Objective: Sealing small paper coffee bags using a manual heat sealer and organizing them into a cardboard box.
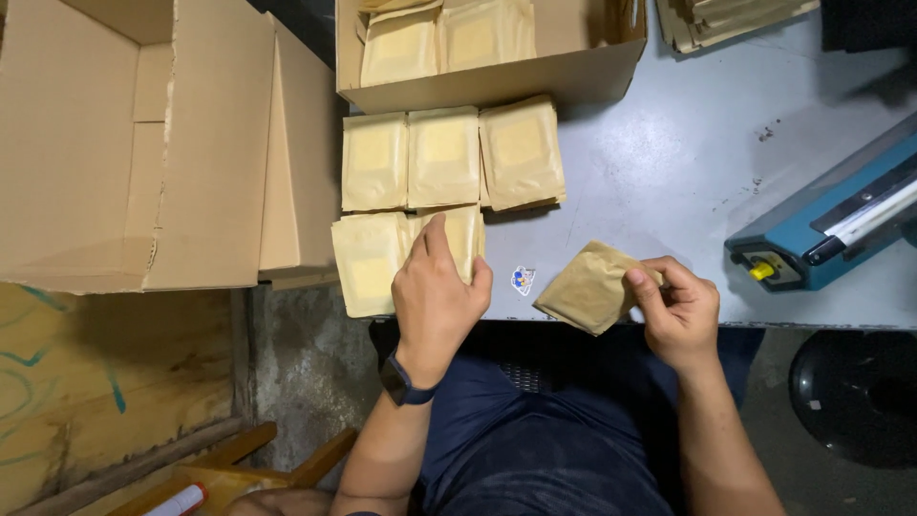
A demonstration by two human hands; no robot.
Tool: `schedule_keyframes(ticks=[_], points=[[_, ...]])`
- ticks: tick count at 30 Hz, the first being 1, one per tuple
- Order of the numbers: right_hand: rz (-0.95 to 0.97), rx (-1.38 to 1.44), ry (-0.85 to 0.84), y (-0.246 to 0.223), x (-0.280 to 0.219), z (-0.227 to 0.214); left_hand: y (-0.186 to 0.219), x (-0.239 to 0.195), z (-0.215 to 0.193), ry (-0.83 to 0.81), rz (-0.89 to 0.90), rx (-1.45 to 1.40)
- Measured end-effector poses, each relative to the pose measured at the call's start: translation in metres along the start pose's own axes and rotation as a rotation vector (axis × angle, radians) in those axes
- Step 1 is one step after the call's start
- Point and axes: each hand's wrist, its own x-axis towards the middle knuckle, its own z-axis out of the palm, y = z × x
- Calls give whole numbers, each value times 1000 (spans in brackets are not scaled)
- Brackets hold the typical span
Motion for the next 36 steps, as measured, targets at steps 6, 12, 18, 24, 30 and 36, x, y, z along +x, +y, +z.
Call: schedule_keyframes(ticks=[6,12,18,24,30,36], points=[[4,-6,7,-1,-1,0,0,1,3,16,11,35],[-8,-18,3,18,-3,-4,-1,0,3,27,9,39],[-8,-12,6,15,-2,-4,0,1,3,36,2,38],[-7,-7,5,4,0,0,-2,0,4,26,3,33],[-9,-12,3,15,-3,-3,-1,-4,2,25,28,16],[-4,-11,0,12,-2,-3,-4,-17,-11,291,139,-70]])
